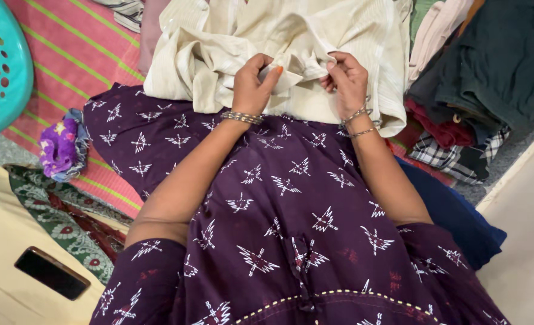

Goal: The person buttons a white shirt by hand while sitting on a mat. They align the placket, fasten buttons one by one, and smooth the fabric. The shirt remains on the lap throughout the clip.

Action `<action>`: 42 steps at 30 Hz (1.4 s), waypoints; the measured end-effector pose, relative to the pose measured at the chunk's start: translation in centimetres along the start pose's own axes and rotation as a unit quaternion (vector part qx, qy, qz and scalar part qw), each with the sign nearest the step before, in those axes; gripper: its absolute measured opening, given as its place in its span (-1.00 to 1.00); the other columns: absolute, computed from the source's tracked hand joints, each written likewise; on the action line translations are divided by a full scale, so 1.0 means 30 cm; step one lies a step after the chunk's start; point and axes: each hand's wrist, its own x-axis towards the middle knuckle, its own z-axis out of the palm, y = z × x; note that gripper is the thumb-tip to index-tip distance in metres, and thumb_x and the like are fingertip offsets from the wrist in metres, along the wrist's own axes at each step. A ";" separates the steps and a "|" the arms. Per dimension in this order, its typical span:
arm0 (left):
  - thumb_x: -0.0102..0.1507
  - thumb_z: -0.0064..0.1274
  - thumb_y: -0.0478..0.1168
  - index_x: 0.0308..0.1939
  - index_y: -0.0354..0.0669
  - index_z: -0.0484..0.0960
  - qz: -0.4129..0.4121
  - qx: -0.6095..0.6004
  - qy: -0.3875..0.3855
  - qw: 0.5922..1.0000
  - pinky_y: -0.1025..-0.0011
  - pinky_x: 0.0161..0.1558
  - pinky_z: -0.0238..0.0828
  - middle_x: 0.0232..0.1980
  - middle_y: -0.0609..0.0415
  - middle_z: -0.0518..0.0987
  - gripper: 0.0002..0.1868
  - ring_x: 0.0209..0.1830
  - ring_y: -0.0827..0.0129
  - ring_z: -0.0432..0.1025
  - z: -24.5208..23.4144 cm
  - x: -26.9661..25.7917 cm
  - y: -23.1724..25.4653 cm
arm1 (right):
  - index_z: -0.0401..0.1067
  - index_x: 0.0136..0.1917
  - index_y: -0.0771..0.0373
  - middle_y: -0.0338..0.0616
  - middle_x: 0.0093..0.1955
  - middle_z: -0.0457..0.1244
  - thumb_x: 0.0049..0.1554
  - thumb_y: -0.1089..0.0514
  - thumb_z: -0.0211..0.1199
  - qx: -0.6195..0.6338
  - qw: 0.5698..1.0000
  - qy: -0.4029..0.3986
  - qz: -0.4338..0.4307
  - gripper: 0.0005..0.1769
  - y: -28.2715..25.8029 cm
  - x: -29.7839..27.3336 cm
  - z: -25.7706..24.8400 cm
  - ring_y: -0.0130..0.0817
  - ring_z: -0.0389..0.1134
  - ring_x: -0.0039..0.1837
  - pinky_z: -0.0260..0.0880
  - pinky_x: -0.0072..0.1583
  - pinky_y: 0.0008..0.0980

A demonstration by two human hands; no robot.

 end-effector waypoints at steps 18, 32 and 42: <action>0.20 0.23 -0.13 -0.22 -0.30 0.62 0.035 0.069 -0.087 0.993 0.26 -0.19 0.45 -0.21 -0.12 0.63 -0.72 -0.27 0.07 0.55 0.034 -0.030 -0.034 | 0.47 0.08 0.46 -0.16 0.02 0.36 0.17 0.41 0.32 0.089 0.994 -0.054 0.039 -0.81 -0.022 -0.115 0.107 -0.47 0.38 0.04 0.41 0.16 -0.45; 0.24 0.15 -0.16 -0.18 -0.30 0.62 0.004 0.018 -0.125 0.992 0.30 -0.22 0.42 -0.22 -0.11 0.61 -0.76 -0.29 0.14 0.53 0.054 -0.050 -0.086 | 0.44 0.10 0.49 -0.09 0.05 0.35 0.23 0.38 0.22 0.143 0.981 -0.079 0.107 -0.84 0.021 -0.098 0.111 -0.38 0.41 0.08 0.48 0.27 -0.26; 0.24 0.15 -0.14 -0.21 -0.29 0.65 0.016 0.047 -0.148 0.988 0.26 -0.20 0.47 -0.18 -0.12 0.64 -0.76 -0.25 0.05 0.57 0.075 -0.053 -0.070 | 0.40 0.22 0.45 -0.11 0.13 0.35 0.22 0.42 0.18 0.136 0.979 -0.108 0.102 -0.72 -0.009 -0.110 0.133 -0.42 0.38 0.12 0.43 0.22 -0.38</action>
